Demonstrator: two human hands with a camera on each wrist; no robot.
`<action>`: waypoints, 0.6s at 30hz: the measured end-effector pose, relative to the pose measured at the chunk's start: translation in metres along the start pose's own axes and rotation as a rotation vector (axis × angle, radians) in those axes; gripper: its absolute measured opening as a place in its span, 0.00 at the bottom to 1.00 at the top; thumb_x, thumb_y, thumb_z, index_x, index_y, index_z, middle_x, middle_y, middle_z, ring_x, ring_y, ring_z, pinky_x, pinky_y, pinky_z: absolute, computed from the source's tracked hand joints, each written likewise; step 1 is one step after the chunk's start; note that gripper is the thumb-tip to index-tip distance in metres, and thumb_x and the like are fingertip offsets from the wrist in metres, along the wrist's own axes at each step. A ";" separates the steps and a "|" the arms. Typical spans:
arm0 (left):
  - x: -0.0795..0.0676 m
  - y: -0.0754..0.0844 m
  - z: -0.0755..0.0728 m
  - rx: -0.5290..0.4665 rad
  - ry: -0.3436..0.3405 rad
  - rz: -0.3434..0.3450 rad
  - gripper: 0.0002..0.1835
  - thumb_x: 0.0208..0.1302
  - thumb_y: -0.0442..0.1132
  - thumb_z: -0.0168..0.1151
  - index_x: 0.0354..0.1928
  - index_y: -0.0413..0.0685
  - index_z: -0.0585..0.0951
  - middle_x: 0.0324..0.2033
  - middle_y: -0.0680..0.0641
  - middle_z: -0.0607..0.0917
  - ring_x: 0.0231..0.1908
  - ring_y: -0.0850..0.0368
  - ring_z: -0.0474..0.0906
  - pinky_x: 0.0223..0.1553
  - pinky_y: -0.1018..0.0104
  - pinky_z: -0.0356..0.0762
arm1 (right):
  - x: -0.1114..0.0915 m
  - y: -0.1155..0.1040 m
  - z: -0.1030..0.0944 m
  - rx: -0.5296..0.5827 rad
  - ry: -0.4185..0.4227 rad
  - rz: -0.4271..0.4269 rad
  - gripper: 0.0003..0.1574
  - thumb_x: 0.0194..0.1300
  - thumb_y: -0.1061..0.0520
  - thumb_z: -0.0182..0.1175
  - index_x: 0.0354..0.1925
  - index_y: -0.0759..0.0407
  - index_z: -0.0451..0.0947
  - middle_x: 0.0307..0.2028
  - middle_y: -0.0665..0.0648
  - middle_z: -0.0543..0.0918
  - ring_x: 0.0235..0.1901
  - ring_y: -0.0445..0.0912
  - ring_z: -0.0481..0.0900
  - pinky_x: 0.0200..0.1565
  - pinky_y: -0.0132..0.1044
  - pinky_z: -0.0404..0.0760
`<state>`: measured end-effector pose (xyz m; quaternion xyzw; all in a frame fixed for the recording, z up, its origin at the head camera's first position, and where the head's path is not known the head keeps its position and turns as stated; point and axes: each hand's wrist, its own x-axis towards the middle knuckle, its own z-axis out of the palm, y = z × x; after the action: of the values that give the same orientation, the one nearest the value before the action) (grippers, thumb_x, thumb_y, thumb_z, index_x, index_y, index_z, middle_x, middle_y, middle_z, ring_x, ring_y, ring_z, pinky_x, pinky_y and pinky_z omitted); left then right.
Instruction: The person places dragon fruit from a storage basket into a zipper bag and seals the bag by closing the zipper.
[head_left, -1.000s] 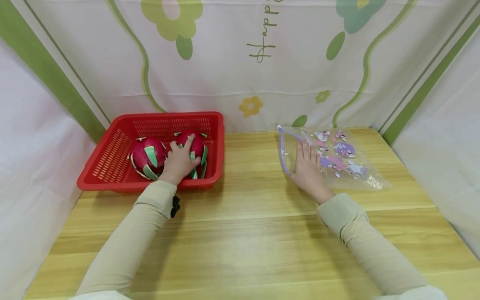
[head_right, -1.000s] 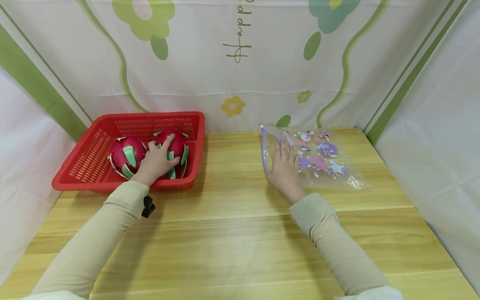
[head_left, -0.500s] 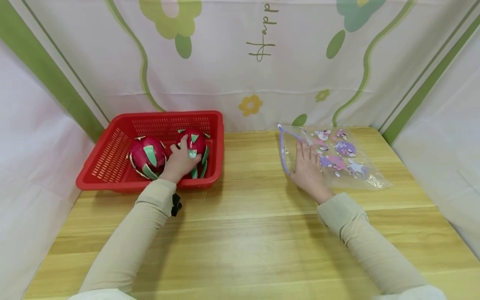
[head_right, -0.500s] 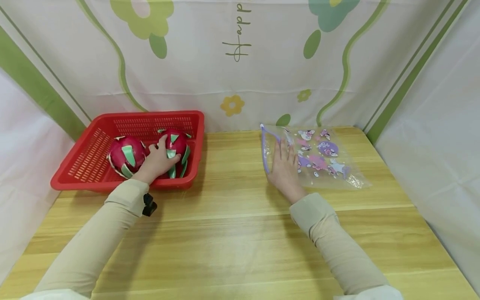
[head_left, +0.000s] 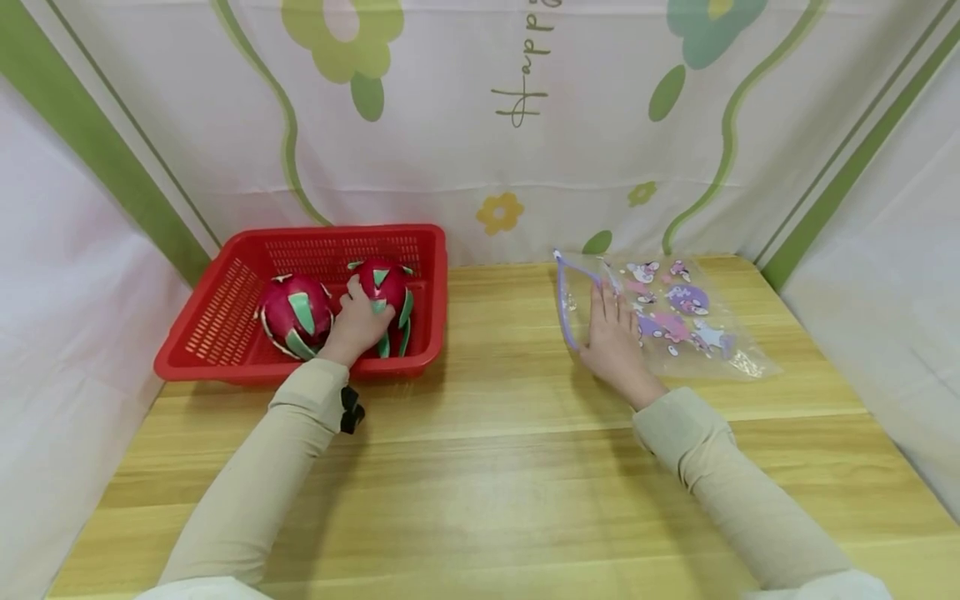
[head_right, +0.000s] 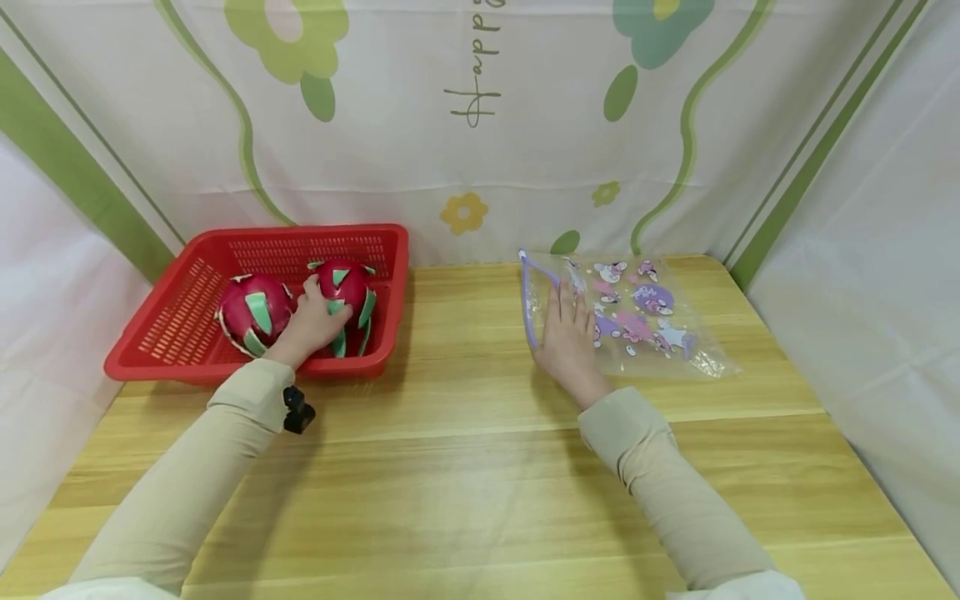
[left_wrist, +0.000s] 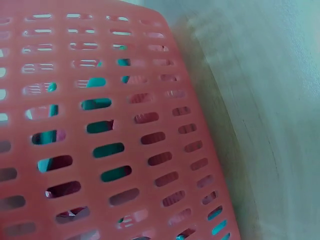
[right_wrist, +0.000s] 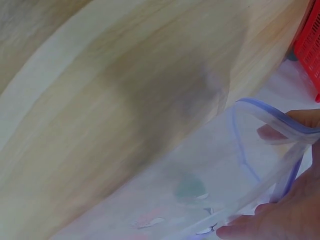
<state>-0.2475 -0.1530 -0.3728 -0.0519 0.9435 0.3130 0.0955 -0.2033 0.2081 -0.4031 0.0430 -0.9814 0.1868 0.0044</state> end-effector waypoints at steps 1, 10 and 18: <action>0.000 0.000 0.000 -0.015 0.005 -0.001 0.45 0.69 0.48 0.45 0.72 0.37 0.31 0.68 0.23 0.51 0.61 0.27 0.64 0.65 0.40 0.62 | 0.000 0.000 0.000 0.003 0.001 0.000 0.60 0.55 0.64 0.57 0.74 0.67 0.30 0.75 0.68 0.32 0.72 0.71 0.34 0.69 0.69 0.37; 0.001 -0.003 0.000 -0.076 0.042 0.029 0.43 0.69 0.50 0.45 0.73 0.41 0.34 0.68 0.26 0.56 0.63 0.31 0.63 0.65 0.42 0.63 | 0.000 0.003 0.003 0.012 0.015 -0.009 0.59 0.53 0.66 0.55 0.74 0.68 0.32 0.75 0.69 0.33 0.72 0.72 0.34 0.68 0.69 0.37; 0.002 -0.005 -0.003 -0.123 0.096 -0.036 0.43 0.68 0.51 0.44 0.73 0.37 0.38 0.68 0.25 0.55 0.65 0.28 0.57 0.66 0.41 0.61 | 0.001 0.004 0.003 0.010 0.007 -0.003 0.59 0.54 0.65 0.55 0.74 0.67 0.31 0.75 0.68 0.33 0.72 0.71 0.34 0.69 0.69 0.37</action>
<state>-0.2495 -0.1589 -0.3733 -0.0896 0.9249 0.3659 0.0524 -0.2042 0.2103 -0.4071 0.0438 -0.9804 0.1917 0.0081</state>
